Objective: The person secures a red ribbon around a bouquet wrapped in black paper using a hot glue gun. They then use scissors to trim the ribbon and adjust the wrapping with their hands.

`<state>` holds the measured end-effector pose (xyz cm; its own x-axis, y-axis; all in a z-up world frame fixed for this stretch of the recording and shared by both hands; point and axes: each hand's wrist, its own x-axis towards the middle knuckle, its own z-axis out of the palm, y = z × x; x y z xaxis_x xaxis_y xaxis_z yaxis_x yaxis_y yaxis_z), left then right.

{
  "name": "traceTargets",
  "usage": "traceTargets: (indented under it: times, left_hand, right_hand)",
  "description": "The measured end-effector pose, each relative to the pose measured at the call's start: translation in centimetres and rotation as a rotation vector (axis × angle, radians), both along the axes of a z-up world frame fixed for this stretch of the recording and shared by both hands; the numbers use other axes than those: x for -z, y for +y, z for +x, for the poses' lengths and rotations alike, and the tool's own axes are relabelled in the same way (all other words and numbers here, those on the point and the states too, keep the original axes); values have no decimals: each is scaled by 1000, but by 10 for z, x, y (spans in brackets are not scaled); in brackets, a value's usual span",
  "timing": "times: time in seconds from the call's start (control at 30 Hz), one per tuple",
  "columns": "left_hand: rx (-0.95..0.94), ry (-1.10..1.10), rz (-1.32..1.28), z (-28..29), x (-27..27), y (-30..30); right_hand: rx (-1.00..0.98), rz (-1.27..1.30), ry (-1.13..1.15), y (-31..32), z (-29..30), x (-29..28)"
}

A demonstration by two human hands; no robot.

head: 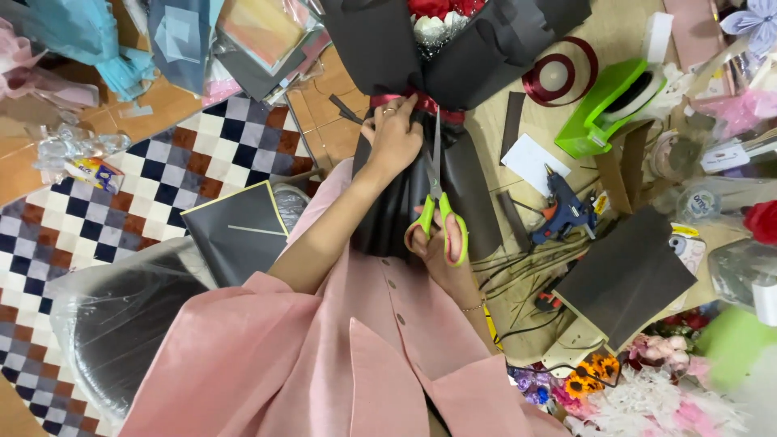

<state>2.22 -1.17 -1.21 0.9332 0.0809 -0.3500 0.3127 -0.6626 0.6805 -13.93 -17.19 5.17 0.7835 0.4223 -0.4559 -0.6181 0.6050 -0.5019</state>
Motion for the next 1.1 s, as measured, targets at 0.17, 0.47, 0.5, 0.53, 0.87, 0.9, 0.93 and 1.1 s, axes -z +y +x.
traceTargets:
  times: [0.17,0.47,0.5,0.53,0.87,0.9,0.93,1.1]
  left_hand:
    - [17,39,-50,4,-6,8]
    - [6,64,-145,5,-24,14]
    - [-1,68,-152,4,-26,14]
    - [2,67,-152,4,-27,15]
    - [-59,21,-190,-1,-43,12]
    - [-68,17,-186,-2,-44,12]
    - [-69,17,-187,-3,-43,12]
    - [-101,42,-234,-2,-44,12]
  right_hand:
    - [26,-112,-4,11,8,-3]
    - [80,-130,5,18,10,-1]
    - [89,-130,13,18,10,1]
    - [91,-130,12,21,10,1]
    - [190,-175,-39,37,20,1]
    - [197,-175,-29,38,20,2]
    - [196,-176,-29,40,19,2]
    - [235,-129,14,48,15,6]
